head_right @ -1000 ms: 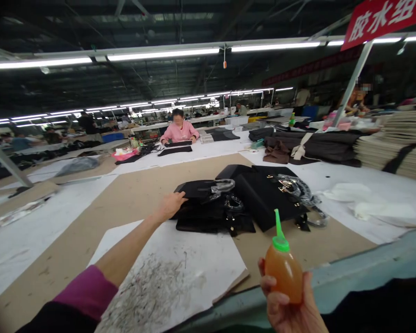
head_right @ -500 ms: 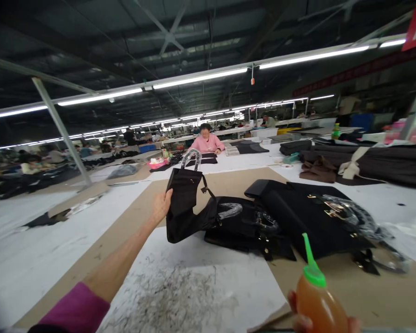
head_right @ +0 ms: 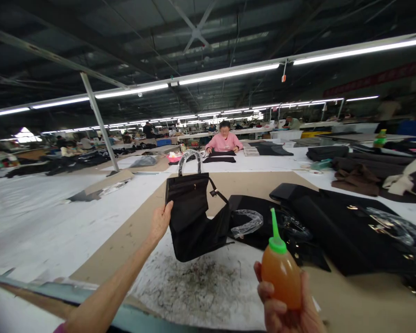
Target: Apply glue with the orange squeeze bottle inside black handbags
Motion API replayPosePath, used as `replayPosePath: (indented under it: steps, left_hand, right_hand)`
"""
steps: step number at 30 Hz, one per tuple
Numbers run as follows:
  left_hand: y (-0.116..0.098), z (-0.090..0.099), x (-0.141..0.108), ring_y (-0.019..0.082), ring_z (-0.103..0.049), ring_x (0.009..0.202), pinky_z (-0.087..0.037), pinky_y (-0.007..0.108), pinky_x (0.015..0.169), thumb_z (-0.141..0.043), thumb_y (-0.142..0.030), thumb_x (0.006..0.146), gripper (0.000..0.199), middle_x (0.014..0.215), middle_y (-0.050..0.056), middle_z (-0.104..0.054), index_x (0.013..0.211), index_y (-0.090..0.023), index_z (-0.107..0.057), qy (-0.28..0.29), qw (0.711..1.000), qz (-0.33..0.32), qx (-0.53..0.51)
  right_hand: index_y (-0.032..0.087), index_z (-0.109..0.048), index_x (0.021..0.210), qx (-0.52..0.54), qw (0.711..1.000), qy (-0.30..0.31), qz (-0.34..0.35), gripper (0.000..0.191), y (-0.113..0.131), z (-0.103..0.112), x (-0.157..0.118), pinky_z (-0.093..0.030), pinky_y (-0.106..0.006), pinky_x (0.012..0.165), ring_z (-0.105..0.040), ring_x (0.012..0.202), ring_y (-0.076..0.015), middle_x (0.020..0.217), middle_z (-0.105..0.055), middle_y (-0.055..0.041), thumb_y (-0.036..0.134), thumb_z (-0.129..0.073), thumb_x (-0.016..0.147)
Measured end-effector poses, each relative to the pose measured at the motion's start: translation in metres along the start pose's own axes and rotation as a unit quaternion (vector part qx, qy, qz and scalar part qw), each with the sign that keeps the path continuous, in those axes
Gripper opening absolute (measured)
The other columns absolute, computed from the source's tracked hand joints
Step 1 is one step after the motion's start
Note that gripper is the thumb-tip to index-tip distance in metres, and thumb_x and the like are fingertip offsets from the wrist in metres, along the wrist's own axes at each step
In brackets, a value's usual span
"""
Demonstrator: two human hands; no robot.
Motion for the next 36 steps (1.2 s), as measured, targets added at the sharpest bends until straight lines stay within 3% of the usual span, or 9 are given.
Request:
replayPosePath:
  steps: [4, 7, 13, 21, 23, 26, 29, 33, 36]
  left_hand:
    - [-0.010, 0.014, 0.003, 0.015, -0.054, 0.055, -0.039, 0.022, 0.047, -0.044, -0.037, 0.082, 0.033, 0.050, -0.001, -0.046, 0.055, -0.018, -0.044, 0.009, 0.996, 0.069, -0.062]
    - [-0.020, 0.020, 0.000, 0.014, -0.056, 0.048, -0.045, 0.023, 0.044, -0.041, -0.021, 0.079, 0.013, 0.057, -0.001, -0.055, 0.082, -0.015, -0.052, 0.049, 0.981, 0.137, -0.127]
    - [-0.018, 0.034, -0.036, 0.015, -0.058, 0.040, -0.051, 0.025, 0.042, -0.043, -0.005, 0.069, 0.051, 0.050, -0.002, -0.058, 0.119, -0.011, -0.037, 0.104, 0.943, 0.254, -0.188]
    - [-0.012, 0.042, -0.060, 0.020, -0.061, 0.046, -0.052, 0.031, 0.046, -0.046, -0.012, 0.073, 0.071, 0.061, 0.002, -0.062, 0.137, -0.013, -0.017, 0.127, 0.934, 0.289, -0.168]
    - [-0.015, 0.048, -0.056, 0.022, -0.064, 0.057, -0.054, 0.034, 0.054, -0.050, -0.016, 0.074, 0.076, 0.079, 0.009, -0.067, 0.140, -0.013, -0.013, 0.137, 0.951, 0.256, -0.111]
    - [-0.038, 0.065, -0.041, 0.031, -0.059, 0.099, -0.049, 0.045, 0.082, -0.053, -0.027, 0.077, 0.059, 0.128, 0.019, -0.049, 0.133, -0.018, -0.038, 0.105, 0.986, 0.067, 0.114]
    - [-0.063, 0.063, -0.031, 0.035, -0.043, 0.118, -0.032, 0.049, 0.099, -0.050, -0.042, 0.080, 0.033, 0.131, 0.014, -0.048, 0.092, -0.018, -0.068, 0.144, 0.947, -0.114, 0.264]
    - [-0.062, 0.047, -0.023, 0.027, -0.061, 0.080, -0.046, 0.036, 0.075, -0.044, -0.057, 0.078, 0.047, 0.076, 0.010, -0.067, 0.076, -0.017, -0.069, 0.357, 0.899, -0.075, 0.243]
    - [-0.060, 0.035, -0.033, 0.022, -0.061, 0.061, -0.045, 0.029, 0.053, -0.053, -0.050, 0.071, 0.036, 0.067, 0.004, -0.067, 0.081, -0.019, -0.069, 0.473, 0.858, -0.015, 0.200]
  right_hand:
    - [0.012, -0.038, 0.129, -0.024, 0.999, 0.026, -0.029, 0.081, -0.031, -0.031, 0.008, -0.055, -0.023, 0.058, -0.056, 0.065, -0.0126, 0.094, -0.058, -0.0090, 0.021, -0.084, 0.063]
    - [0.009, -0.045, 0.121, -0.061, 0.997, 0.051, -0.011, 0.068, -0.054, -0.058, 0.014, -0.055, -0.030, 0.069, -0.058, 0.071, -0.0158, 0.098, -0.058, -0.0126, 0.038, -0.079, 0.070]
    - [0.014, -0.056, 0.113, -0.098, 0.994, 0.037, -0.003, 0.052, -0.091, -0.103, 0.032, -0.051, -0.047, 0.081, -0.062, 0.083, -0.0225, 0.101, -0.060, -0.0136, 0.058, -0.051, 0.086]
    - [0.015, -0.059, 0.107, -0.144, 0.986, 0.084, 0.020, 0.050, -0.119, -0.138, 0.064, -0.049, -0.043, 0.087, -0.059, 0.096, -0.0235, 0.095, -0.062, -0.0109, 0.059, -0.053, 0.084]
    - [0.016, -0.058, 0.110, -0.168, 0.978, 0.116, 0.039, 0.050, -0.120, -0.146, 0.074, -0.046, -0.046, 0.090, -0.056, 0.102, -0.0250, 0.097, -0.062, -0.0105, 0.058, -0.056, 0.082]
    - [0.020, -0.057, 0.114, -0.211, 0.963, 0.152, 0.072, 0.054, -0.114, -0.154, 0.087, -0.041, -0.053, 0.094, -0.052, 0.110, -0.0279, 0.104, -0.062, -0.0098, 0.057, -0.065, 0.076]
    - [0.022, -0.058, 0.113, -0.252, 0.951, 0.149, 0.104, 0.056, -0.099, -0.157, 0.093, -0.037, -0.057, 0.095, -0.051, 0.111, -0.0292, 0.106, -0.062, -0.0090, 0.055, -0.072, 0.070]
    - [0.023, -0.058, 0.112, -0.272, 0.946, 0.125, 0.124, 0.050, -0.077, -0.159, 0.095, -0.038, -0.060, 0.092, -0.053, 0.108, -0.0301, 0.106, -0.063, -0.0078, 0.052, -0.071, 0.073]
    - [0.019, -0.059, 0.109, -0.279, 0.947, 0.103, 0.120, 0.047, -0.066, -0.160, 0.097, -0.039, -0.062, 0.089, -0.053, 0.107, -0.0324, 0.103, -0.063, -0.0108, 0.053, -0.067, 0.077]
Point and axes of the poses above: each hand's wrist, its own x-axis towards the middle knuckle, its own z-axis out of the back of the hand, y = z × x, the point moved 7 cm from there along x, towards the middle knuckle
